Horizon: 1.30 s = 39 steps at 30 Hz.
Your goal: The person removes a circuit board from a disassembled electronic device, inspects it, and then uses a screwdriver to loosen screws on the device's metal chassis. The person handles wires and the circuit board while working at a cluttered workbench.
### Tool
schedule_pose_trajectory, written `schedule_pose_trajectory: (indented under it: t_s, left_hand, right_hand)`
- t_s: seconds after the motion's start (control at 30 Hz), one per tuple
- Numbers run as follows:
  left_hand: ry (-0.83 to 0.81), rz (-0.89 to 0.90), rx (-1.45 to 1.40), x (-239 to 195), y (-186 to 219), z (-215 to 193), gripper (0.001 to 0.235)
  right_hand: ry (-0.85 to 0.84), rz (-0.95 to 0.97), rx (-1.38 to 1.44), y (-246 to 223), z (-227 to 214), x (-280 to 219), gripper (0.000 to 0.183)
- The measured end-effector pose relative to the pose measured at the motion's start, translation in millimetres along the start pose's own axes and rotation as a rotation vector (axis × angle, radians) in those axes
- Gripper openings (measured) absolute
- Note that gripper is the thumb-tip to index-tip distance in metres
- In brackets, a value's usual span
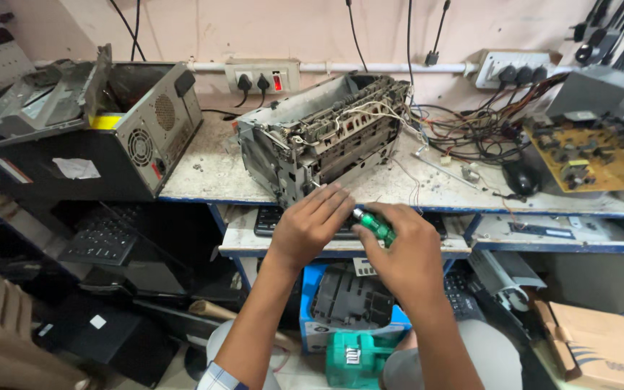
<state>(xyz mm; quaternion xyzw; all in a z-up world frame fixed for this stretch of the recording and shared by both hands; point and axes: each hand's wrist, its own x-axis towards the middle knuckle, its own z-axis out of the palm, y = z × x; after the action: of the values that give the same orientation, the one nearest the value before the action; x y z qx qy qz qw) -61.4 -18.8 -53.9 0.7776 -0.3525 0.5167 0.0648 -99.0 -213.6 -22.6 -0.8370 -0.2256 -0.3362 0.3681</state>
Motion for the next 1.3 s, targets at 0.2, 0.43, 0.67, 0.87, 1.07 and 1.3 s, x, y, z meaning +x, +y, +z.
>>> schedule_pose_trajectory:
  t_s: [0.2, 0.43, 0.67, 0.87, 1.07, 1.3]
  left_hand:
    - [-0.037, -0.083, -0.033, -2.3, -2.3, -4.2, 0.026]
    - [-0.036, -0.013, 0.011, 3.3, -0.8, -3.9, 0.03]
    - [-0.005, -0.055, 0.019, 1.8, -2.3, -1.8, 0.028]
    - [-0.008, -0.035, 0.062, 2.2, -2.3, 0.4, 0.03]
    - [0.056, -0.236, 0.242, -6.5, -5.8, 10.4, 0.021]
    - [0.071, -0.33, 0.397, -12.3, -17.0, 5.2, 0.016]
  right_hand:
    - [-0.221, 0.379, 0.065, 3.7, -5.6, 6.8, 0.033]
    - [-0.065, -0.004, 0.028, -5.0, -7.7, 6.7, 0.034]
    - [-0.051, 0.052, 0.089, 0.9, -4.3, 5.0, 0.028]
    - [-0.125, 0.167, 0.046, -6.1, -5.8, 10.8, 0.038]
    - [-0.133, 0.244, 0.024, -12.6, -2.0, 6.2, 0.032]
    - [-0.15, 0.314, 0.093, -9.9, -4.0, 6.6, 0.046]
